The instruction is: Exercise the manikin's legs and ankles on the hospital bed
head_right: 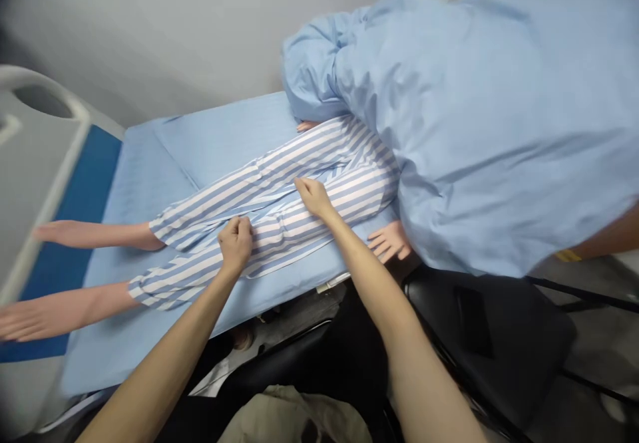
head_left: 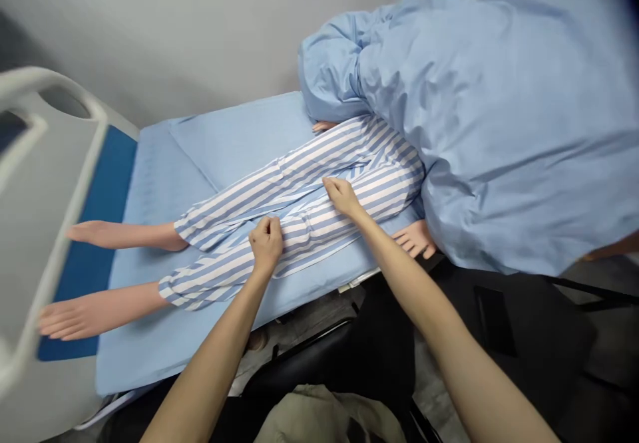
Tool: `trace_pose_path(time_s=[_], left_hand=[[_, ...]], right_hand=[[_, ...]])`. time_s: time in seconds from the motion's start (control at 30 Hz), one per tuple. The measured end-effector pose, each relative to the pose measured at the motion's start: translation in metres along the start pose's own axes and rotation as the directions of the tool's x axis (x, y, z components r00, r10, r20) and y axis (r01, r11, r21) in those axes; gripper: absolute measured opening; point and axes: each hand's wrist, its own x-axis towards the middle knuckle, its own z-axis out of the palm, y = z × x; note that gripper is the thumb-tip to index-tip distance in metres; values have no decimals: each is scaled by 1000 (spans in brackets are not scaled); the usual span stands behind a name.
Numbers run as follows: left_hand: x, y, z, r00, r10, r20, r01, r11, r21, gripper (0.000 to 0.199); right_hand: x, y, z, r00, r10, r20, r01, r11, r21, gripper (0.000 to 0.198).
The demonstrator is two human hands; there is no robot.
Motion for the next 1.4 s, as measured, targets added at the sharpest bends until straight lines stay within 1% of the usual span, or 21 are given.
trace_pose_path(time_s=[0.07,0.1,0.17,0.23,0.3,0.37,0.43,0.47,0.53,0.57,0.63,0.7,0.77,0.83,0.93,1.03,1.1,1.17,1.23,1.3,1.4], left_hand=[[4,11,-2,999,7,49,-2,993,-117,22],[7,19,0,999,22,49,-13,985,-171,19],[14,40,16,998,57,22,-49,962,-267,20],[18,64,45,998,67,17,-57,937,-344,26],[19,84,80,998,55,33,-39,932,-361,34],[15,95,112,999,42,25,-32,951,-308,39],[10,97,131,999,32,12,-29,972,-231,42],[9,96,136,999,32,17,-28,980,-197,42],[6,92,139,998,38,59,-28,987,-159,43],[6,90,138,996,41,85,-27,987,-156,44],[7,88,134,992,35,117,-16,986,-165,45],[7,88,132,993,22,115,-1,985,-175,45],[8,88,130,994,-1,113,21,984,-174,45],[11,89,130,991,-27,134,53,980,-193,45],[20,100,136,990,-26,136,67,948,-310,45],[32,123,158,995,55,83,-11,891,-453,45],[37,138,178,989,111,98,-47,863,-503,44],[38,145,196,978,127,167,-27,866,-499,44],[36,144,208,961,132,241,-10,893,-450,44],[34,139,212,938,166,305,-37,921,-389,42],[32,133,211,915,203,350,-87,943,-320,39]], right_hand=[[-1,10,-3,998,-36,61,35,999,11,56],[-1,12,-2,997,-49,66,47,999,24,57],[-2,13,1,999,-39,18,38,997,62,57],[-2,12,3,999,-19,-50,24,993,115,57],[-1,11,2,996,-12,-89,26,987,156,58],[1,12,-2,995,12,-103,8,982,190,59],[6,13,-10,997,45,-67,-30,977,211,61],[10,15,-16,998,49,-31,-41,977,211,62],[21,20,-36,999,21,25,-25,982,186,63],[28,23,-48,1000,0,20,-3,987,163,62],[41,33,-73,997,-34,-64,40,994,101,61],[50,44,-96,987,-59,-152,65,998,29,59],[52,54,-111,974,-78,-211,72,997,-35,56],[49,62,-116,968,-91,-236,74,994,-79,56],[44,67,-115,964,-106,-243,81,990,-112,56],[45,69,-114,960,-114,-254,85,989,-123,55],[47,70,-116,959,-113,-259,83,989,-126,53],[48,72,-118,961,-108,-256,78,989,-126,53],[47,73,-119,964,-100,-247,72,990,-119,52],[46,72,-117,969,-90,-230,66,992,-111,51],[53,68,-117,979,-74,-190,55,993,-103,50]])
